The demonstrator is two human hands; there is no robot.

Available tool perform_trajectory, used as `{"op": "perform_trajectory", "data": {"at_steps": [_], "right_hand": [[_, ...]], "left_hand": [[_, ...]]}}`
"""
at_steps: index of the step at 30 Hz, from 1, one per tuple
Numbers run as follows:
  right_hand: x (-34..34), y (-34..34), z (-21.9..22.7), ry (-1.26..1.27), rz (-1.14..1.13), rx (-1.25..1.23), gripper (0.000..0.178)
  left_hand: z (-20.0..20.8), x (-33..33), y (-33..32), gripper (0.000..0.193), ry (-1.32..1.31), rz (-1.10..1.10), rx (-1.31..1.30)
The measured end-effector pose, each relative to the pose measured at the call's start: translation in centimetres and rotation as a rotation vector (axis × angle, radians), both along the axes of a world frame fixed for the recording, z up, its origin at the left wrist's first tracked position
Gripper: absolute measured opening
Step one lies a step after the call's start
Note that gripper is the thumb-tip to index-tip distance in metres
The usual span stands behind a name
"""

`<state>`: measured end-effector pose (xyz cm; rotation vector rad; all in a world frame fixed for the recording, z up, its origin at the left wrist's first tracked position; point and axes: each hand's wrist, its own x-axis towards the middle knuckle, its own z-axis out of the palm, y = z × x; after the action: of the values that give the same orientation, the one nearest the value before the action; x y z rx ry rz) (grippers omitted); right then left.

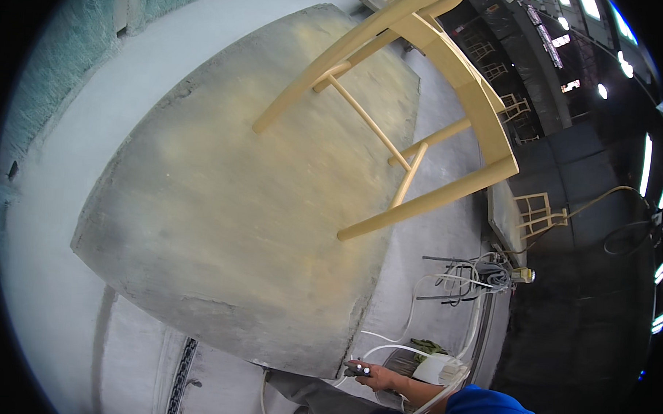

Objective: The person uses a spray gun to apply a light-colored finish to wooden chair frames in a workshop. They systematically rotate each chair to coat all sides, then move to the next unit on the conveyor.

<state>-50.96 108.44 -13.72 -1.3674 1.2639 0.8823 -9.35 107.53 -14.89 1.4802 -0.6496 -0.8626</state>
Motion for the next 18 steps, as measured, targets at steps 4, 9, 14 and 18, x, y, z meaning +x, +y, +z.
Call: {"op": "perform_trajectory", "data": {"at_steps": [4,9,14,18], "right_hand": [[-0.9,0.6,-0.1,0.059,-0.019,0.021,0.073],[-4.1,2.2,-1.0,0.080,0.127,-0.016,0.076],[-5.6,3.6,-0.8,0.155,0.173,0.031,0.084],[-4.7,4.3,0.2,0.336,-0.024,0.166,0.085]], "left_hand": [[-3.4,0.8,-4.2,0.050,-0.058,0.055,0.027],[-6.0,0.6,-6.1,0.052,-0.107,0.097,0.035],[-7.1,0.1,-5.8,0.053,-0.140,0.112,0.035],[-8.2,-0.5,-4.1,0.055,-0.171,0.130,0.048]]}}
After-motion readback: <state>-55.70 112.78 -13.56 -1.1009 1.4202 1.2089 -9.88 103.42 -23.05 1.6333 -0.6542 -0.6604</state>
